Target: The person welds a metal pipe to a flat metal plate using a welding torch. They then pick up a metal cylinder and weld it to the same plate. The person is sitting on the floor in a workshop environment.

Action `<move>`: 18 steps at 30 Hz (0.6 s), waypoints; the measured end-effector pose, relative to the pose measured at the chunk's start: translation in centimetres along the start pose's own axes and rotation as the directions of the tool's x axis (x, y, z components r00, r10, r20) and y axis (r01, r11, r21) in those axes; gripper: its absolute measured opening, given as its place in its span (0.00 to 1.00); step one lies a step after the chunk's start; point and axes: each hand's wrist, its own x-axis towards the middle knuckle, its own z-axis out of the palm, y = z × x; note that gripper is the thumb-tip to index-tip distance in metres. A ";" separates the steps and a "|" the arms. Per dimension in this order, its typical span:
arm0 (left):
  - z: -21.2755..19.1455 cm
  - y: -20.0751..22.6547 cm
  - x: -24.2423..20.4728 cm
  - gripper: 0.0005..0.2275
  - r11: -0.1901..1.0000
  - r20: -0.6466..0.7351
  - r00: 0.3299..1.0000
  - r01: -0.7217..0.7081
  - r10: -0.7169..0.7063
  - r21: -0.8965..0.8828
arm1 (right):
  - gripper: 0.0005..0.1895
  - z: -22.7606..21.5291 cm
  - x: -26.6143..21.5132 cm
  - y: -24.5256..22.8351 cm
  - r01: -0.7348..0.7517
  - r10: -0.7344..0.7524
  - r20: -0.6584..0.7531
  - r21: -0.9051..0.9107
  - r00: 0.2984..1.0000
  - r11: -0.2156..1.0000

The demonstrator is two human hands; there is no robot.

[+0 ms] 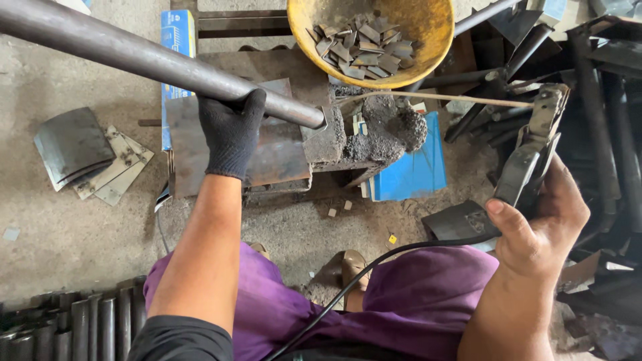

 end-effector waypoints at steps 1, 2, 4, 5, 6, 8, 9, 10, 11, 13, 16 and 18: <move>0.0 0.0 0.1 0.24 1.000 0.003 1.000 -0.003 0.003 -0.001 | 0.42 -0.1 0.1 0.0 0.004 -0.004 0.005 -0.012 1.000 1.000; 0.0 -0.1 0.1 0.24 1.000 0.005 1.000 0.000 0.000 0.001 | 0.42 -0.1 0.0 0.0 0.001 -0.001 0.009 -0.016 1.000 1.000; 0.0 0.0 -0.1 0.24 1.000 -0.002 1.000 0.018 -0.018 -0.002 | 0.43 0.1 -0.2 -0.1 0.000 0.000 0.010 -0.012 1.000 1.000; 0.1 0.1 -0.1 0.24 0.999 -0.010 0.999 0.031 -0.031 -0.006 | 0.43 0.2 -0.1 -0.3 0.000 0.000 0.010 -0.012 1.000 1.000; 0.2 0.2 -0.2 0.25 0.999 -0.017 0.999 0.046 -0.046 -0.010 | 0.43 0.2 -0.1 -0.5 -0.002 0.002 0.008 -0.014 1.000 1.000; 0.3 0.4 -0.4 0.25 0.999 -0.027 0.999 0.036 -0.036 0.008 | 0.43 0.4 0.0 -0.7 -0.009 0.009 0.012 -0.033 1.000 0.999; 0.3 0.4 -0.4 0.26 0.999 -0.032 0.999 0.030 -0.029 0.017 | 0.44 0.4 0.1 -0.8 -0.006 0.006 0.008 -0.036 1.000 0.999; 0.3 0.4 -0.4 0.25 0.999 -0.029 0.999 0.029 -0.028 0.035 | 0.44 0.4 0.1 -0.9 -0.006 0.006 0.006 -0.039 1.000 0.999; 0.3 0.4 -0.3 0.24 0.998 -0.025 0.999 0.027 -0.026 0.053 | 0.43 0.4 0.1 -0.8 -0.001 0.001 0.008 -0.044 1.000 0.999; 0.1 0.2 -0.6 0.23 0.998 -0.020 1.000 0.016 -0.014 0.064 | 0.41 0.2 -0.3 -0.7 -0.003 0.004 0.017 -0.054 1.000 0.999; 0.4 0.2 -0.3 0.23 0.999 -0.030 0.999 -0.012 0.013 0.041 | 0.40 0.0 -0.4 -0.4 0.004 -0.004 0.031 -0.020 1.000 1.000; 0.4 0.3 -0.3 0.23 0.998 -0.033 0.999 0.029 -0.027 0.064 | 0.41 0.0 -0.6 -0.4 0.007 -0.006 0.041 -0.025 0.999 1.000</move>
